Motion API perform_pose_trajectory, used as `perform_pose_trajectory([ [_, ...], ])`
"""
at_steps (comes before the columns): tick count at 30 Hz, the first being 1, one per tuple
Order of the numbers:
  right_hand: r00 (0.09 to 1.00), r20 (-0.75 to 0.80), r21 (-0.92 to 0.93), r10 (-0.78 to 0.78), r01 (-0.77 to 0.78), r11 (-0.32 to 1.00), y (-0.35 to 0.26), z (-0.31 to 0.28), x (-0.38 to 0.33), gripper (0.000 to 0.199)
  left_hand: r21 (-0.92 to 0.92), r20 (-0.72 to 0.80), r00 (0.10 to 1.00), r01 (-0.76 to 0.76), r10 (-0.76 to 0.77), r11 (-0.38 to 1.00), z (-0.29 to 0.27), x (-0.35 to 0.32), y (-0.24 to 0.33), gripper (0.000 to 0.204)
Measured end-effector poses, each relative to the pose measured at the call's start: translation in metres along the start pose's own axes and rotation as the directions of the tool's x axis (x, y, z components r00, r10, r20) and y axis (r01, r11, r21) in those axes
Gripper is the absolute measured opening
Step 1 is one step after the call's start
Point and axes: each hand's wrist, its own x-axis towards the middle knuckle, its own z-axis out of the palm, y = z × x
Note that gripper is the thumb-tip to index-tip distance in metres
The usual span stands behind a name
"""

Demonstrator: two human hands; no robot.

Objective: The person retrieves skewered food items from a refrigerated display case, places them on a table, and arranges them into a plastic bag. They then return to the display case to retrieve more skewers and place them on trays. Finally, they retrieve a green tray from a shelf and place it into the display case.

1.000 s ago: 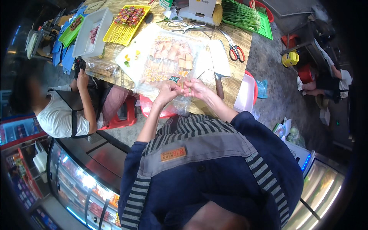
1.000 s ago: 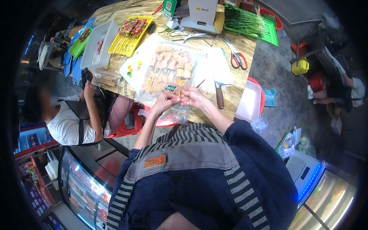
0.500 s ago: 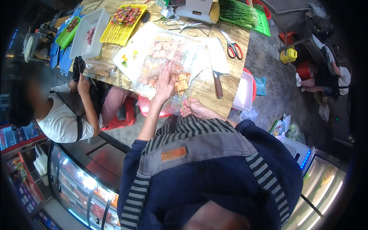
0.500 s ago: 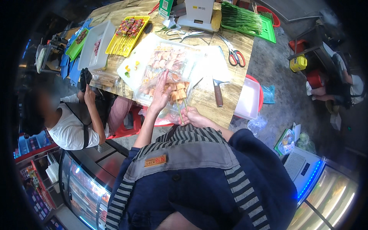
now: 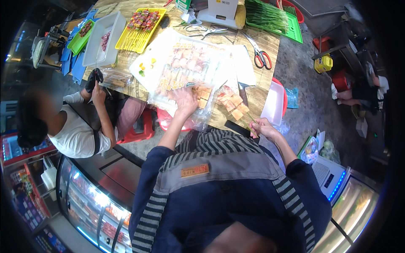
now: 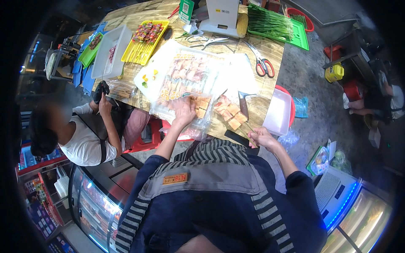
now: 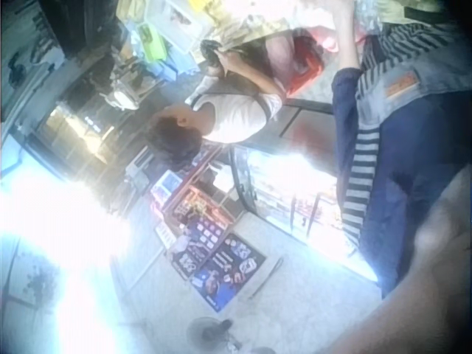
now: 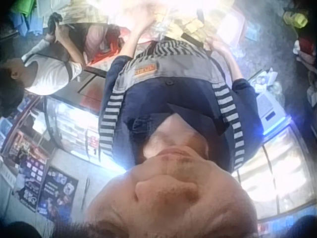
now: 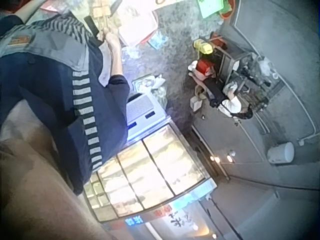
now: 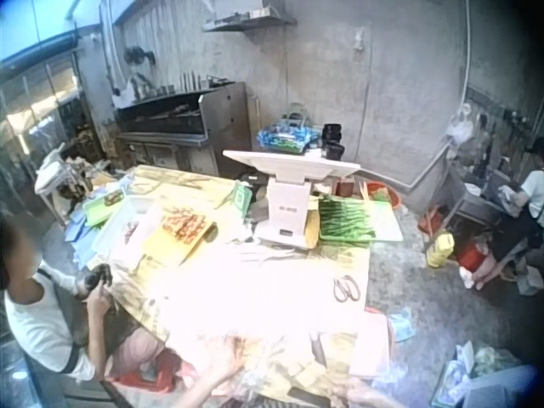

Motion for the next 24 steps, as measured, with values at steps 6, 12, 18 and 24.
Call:
perform_pose_trajectory([
  [6, 0.990, -0.038, 0.185, -0.136, 0.141, 0.973, -0.001, 0.008, 0.007, 0.018, 0.143, -0.121, 0.990, -0.050, 0.067, 0.988, 0.087, 0.047, -0.059, 0.033],
  [12, 0.992, -0.038, 0.358, -0.121, 0.127, 0.925, 0.000, 0.015, 0.017, 0.019, -0.029, 0.147, 0.989, 0.028, -0.024, 0.999, 0.018, 0.027, -0.014, 0.035],
  [18, 0.984, 0.025, 0.430, -0.178, 0.150, 0.890, -0.003, 0.016, 0.031, 0.021, -0.179, -0.054, 0.998, 0.033, -0.043, 0.983, 0.057, 0.002, -0.041, 0.033],
  [24, 0.983, -0.035, 0.418, -0.178, 0.176, 0.891, -0.011, 0.017, 0.044, 0.021, 0.378, 0.410, 0.910, -0.221, 0.051, 0.899, -0.014, 0.006, 0.065, 0.040],
])
